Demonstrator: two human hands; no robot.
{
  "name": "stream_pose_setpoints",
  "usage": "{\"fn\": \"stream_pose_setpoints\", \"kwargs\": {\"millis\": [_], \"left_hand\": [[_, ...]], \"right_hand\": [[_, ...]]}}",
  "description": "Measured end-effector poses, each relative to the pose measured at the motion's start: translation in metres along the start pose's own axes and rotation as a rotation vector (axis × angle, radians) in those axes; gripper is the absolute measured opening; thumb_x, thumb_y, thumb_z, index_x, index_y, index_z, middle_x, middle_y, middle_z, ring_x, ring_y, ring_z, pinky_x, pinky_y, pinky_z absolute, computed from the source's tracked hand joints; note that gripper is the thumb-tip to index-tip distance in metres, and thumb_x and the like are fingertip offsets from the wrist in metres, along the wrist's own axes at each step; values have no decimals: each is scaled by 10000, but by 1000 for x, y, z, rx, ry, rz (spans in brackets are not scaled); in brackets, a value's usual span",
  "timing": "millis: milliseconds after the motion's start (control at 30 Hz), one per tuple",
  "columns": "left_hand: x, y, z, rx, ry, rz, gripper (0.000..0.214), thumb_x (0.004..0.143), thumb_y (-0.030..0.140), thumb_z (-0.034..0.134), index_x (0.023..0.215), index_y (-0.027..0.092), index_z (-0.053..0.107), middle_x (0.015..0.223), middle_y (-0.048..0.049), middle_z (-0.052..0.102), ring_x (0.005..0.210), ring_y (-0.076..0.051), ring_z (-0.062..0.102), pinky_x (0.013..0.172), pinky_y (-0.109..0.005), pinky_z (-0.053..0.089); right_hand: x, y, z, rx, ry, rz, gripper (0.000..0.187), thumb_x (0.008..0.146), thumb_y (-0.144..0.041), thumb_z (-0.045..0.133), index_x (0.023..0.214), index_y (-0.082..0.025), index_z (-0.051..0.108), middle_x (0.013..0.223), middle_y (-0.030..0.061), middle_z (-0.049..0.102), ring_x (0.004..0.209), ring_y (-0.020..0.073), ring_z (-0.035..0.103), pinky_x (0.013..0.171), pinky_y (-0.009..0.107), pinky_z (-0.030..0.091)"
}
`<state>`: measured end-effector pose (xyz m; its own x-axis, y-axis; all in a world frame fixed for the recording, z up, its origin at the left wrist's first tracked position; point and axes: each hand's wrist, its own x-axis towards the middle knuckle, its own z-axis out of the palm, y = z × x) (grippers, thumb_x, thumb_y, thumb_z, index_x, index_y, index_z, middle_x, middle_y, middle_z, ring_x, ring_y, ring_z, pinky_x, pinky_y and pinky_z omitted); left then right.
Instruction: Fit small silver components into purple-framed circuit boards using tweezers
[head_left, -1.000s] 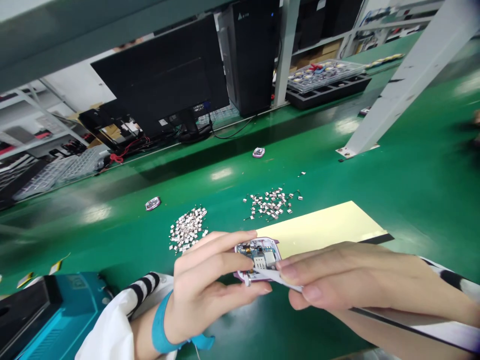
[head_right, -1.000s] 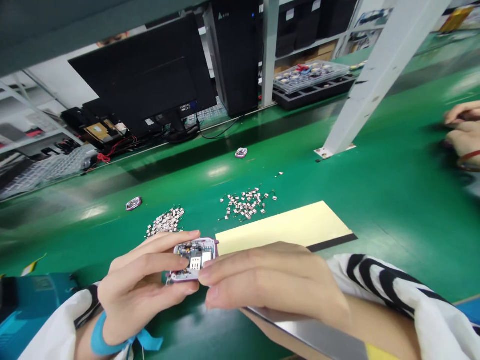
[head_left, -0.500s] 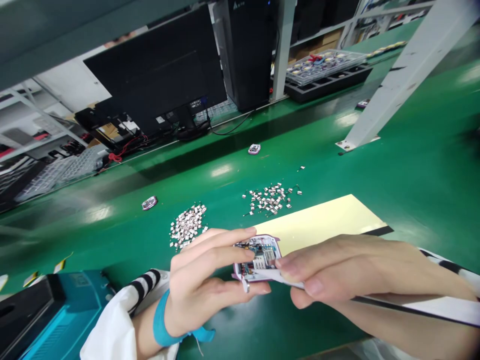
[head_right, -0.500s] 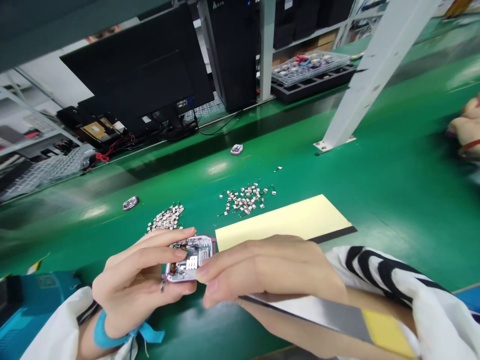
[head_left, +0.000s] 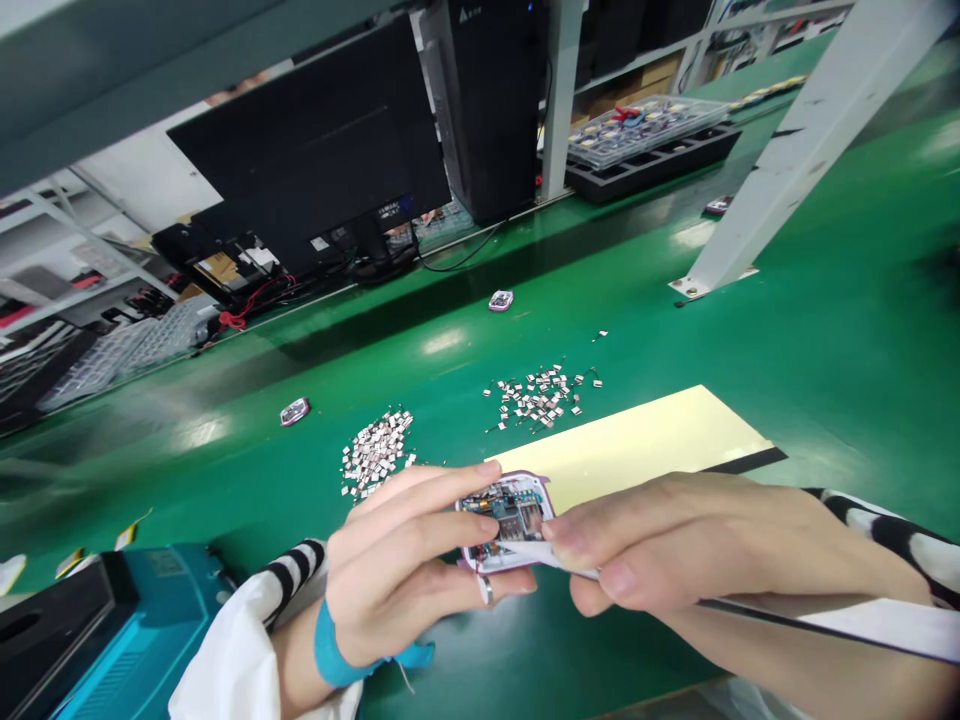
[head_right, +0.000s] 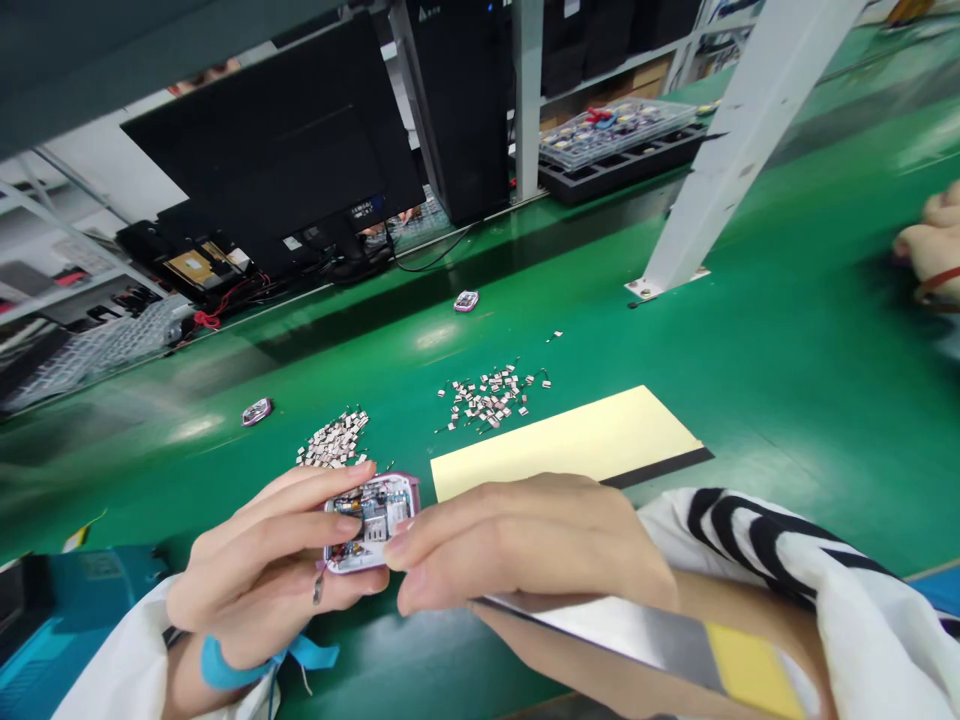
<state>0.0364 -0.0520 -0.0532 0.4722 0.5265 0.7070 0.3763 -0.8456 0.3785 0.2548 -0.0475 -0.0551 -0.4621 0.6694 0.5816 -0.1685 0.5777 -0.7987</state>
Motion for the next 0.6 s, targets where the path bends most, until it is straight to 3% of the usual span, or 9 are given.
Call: {"fn": "stream_pose_setpoints", "kwargs": {"millis": [100,200,267,367,500,600], "left_hand": [[3,3,0,91,-36,62,211,677,190,715,800,67,594,988,-168,644,893,-162,612,766,-250,514],[7,-13,-4,137,13,48,175,680,186,711,790,96,609,1004,-149,643,903,-175,611,771,-279,514],[7,-44,-12,165,127,-77,155,672,185,718,772,129,615,1001,-108,650,923,-182,608,788,-292,504],[-4,-110,-36,130,350,-458,161,685,260,698,730,140,602,967,-83,657,943,-195,606,828,-309,487],[-40,-190,-61,184,378,-607,241,726,334,630,764,98,594,943,-143,648,897,-219,616,784,-335,495],[-66,-222,-67,194,285,-710,252,722,333,626,772,87,609,902,-136,656,834,-216,630,757,-350,504]], "right_hand": [[-1,2,3,-9,-60,-19,186,897,-209,454,978,-243,619,972,-1,650,885,128,627,800,189,518],[3,10,6,-162,175,29,171,758,-68,610,804,-233,612,898,-33,651,793,107,635,716,138,527],[8,20,6,-239,338,27,202,702,-37,647,752,-224,589,877,-36,642,784,109,626,714,138,524],[15,39,2,-301,475,48,139,732,-108,635,775,-235,598,860,-23,633,841,144,606,783,197,519],[17,62,-6,-402,501,71,61,744,-209,643,774,-254,616,845,-23,628,826,166,596,771,246,509],[12,71,-9,-437,454,49,67,738,-215,656,777,-244,610,863,-41,624,812,132,594,801,193,487]]}}
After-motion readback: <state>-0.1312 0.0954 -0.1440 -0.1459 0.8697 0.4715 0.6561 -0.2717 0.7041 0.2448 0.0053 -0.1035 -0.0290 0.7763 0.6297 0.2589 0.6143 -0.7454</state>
